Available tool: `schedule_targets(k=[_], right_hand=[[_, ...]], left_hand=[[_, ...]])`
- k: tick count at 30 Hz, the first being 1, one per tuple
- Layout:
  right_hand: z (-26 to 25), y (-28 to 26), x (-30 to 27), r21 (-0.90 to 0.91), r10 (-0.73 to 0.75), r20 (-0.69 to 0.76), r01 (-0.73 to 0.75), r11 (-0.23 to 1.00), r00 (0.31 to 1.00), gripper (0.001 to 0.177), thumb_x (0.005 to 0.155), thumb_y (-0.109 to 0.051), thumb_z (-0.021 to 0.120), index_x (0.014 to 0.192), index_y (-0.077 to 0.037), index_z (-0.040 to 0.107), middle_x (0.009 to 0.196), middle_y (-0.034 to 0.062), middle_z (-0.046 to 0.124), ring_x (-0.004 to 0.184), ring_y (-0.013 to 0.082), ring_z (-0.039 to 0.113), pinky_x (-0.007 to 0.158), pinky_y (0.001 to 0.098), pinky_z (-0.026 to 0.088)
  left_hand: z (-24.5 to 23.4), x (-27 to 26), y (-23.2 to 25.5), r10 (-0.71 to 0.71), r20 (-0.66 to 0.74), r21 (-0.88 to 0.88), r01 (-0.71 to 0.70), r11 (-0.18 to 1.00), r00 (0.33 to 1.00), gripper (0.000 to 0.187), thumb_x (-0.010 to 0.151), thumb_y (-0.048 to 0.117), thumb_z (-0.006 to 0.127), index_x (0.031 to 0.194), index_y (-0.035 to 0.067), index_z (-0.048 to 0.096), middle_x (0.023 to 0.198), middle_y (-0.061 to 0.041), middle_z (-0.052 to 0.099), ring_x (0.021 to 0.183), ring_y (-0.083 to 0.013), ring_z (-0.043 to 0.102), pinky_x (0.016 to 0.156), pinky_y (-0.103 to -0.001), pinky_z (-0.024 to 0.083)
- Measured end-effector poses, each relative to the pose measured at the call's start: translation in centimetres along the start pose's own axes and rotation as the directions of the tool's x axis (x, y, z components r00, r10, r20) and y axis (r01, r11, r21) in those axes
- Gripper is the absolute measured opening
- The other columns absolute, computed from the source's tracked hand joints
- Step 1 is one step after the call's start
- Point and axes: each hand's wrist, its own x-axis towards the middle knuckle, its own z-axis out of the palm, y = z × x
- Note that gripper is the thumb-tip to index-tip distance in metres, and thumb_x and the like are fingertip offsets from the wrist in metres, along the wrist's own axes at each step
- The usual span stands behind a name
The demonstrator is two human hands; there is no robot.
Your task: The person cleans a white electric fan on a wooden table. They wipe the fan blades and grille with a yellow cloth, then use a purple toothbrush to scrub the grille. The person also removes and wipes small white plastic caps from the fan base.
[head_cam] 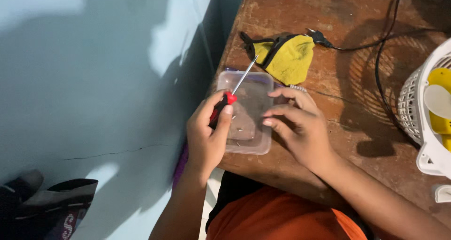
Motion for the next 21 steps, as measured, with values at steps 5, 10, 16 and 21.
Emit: schedule_targets(k=[5,10,16,21], right_hand=[[0.5,0.1,1.3,-0.193,-0.130,0.058,0.139,0.971,0.990,0.024,0.084,-0.008,0.079,0.107,-0.010,0.078,0.136,0.0103,0.062,0.123,0.0312,0.059,0.103,0.0436,0.046],[-0.9,1.3,0.7,-0.248,-0.055,-0.029,0.046,0.968,0.998,0.023,0.091,-0.003,0.072,0.113,-0.008,0.072,0.125,0.0133,0.061,0.120,0.0307,0.059,0.103,0.0416,0.047],[-2.0,2.7,0.3,-0.122,0.238,-0.109,-0.250,0.960,0.965,0.026,0.098,-0.002,0.065,0.124,-0.004,0.063,0.102,0.0114,0.064,0.089,0.0250,0.065,0.083,0.0347,0.051],[-2.2,3.4,0.5,-0.312,0.147,-0.110,-0.174,0.934,0.983,0.037,0.092,-0.004,0.071,0.128,-0.005,0.065,0.107,0.0174,0.061,0.096,0.0329,0.063,0.084,0.0405,0.053]], left_hand=[[0.8,0.0,-0.7,-0.160,0.020,-0.157,0.161,0.974,0.987,0.030,0.104,0.016,0.060,0.130,0.000,0.065,0.096,-0.003,0.069,0.085,-0.0094,0.061,0.079,-0.024,0.052],[-0.1,0.2,-1.2,-0.143,0.005,-0.146,0.143,0.979,0.990,0.035,0.106,0.012,0.049,0.137,0.000,0.061,0.107,-0.008,0.069,0.097,-0.0138,0.064,0.091,-0.028,0.052],[-1.9,-0.2,-0.2,-0.063,-0.004,0.219,0.062,0.974,0.998,0.035,0.102,0.009,0.055,0.135,0.000,0.060,0.120,-0.017,0.071,0.109,-0.0286,0.070,0.094,-0.039,0.053],[-2.5,-0.9,0.4,-0.092,-0.008,0.450,0.085,0.889,0.996,0.038,0.092,0.011,0.065,0.130,0.006,0.062,0.114,-0.014,0.069,0.103,-0.0350,0.067,0.086,-0.043,0.053]])
